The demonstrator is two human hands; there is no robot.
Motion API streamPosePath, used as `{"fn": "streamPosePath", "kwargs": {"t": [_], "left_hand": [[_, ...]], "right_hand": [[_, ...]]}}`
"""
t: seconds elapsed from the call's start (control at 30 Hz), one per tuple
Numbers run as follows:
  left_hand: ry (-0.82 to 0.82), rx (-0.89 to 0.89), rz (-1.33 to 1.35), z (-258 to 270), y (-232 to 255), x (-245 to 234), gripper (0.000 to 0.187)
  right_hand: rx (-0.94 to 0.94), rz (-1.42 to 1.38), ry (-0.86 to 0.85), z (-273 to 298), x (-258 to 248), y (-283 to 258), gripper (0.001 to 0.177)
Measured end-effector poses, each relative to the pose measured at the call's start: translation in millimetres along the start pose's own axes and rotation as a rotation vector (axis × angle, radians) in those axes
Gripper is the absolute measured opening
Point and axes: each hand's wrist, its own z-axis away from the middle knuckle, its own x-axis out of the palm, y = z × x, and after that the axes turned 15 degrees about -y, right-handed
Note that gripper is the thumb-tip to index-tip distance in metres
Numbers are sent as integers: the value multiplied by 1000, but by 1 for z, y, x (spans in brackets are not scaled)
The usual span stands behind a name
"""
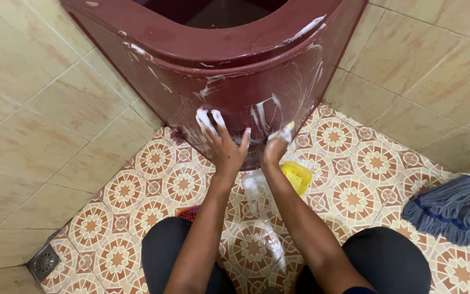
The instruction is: The person cleans the exterior of a large reddish-brown tank using a soapy sponge and their hands.
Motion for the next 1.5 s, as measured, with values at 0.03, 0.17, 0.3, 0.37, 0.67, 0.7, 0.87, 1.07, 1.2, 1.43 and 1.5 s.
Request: {"fn": "streamPosePath", "kwargs": {"t": [0.03, 0.17, 0.3, 0.37, 0.67, 0.7, 0.87, 1.07, 1.2, 1.43, 1.5], "left_hand": [[-30, -32, 14, 0, 0, 2, 103], [-7, -49, 20, -5, -2, 9, 104], [-77, -99, 49, -3, -1, 7, 102], [-65, -72, 80, -1, 3, -3, 99], [183, 155, 81, 8, 12, -34, 99], [70, 20, 172, 6, 12, -33, 105], [73, -28, 275, 5, 7, -23, 116], [139, 2, 218, 6, 1, -11, 113], [56, -65, 268, 5, -4, -14, 113], [215, 78, 277, 6, 7, -24, 109], [206, 69, 250, 6, 6, -23, 108]], "right_hand": [[4, 4, 2, 10, 0, -15, 45], [-672, -308, -153, 84, 1, -114, 40], [-1060, 96, -35, 115, 1, -165, 35], [-1154, 282, 56, 96, 1, -149, 38], [209, -457, -202, -8, -10, 26, 32], [206, -462, -198, -7, -7, 23, 32], [-287, -198, -159, 55, 13, -50, 36], [-976, 146, -94, 85, 15, -73, 51], [-652, 184, -50, 58, 14, 14, 44], [-579, -1, -118, 74, 2, -21, 44], [-695, -42, -127, 89, 6, -71, 46]]}}
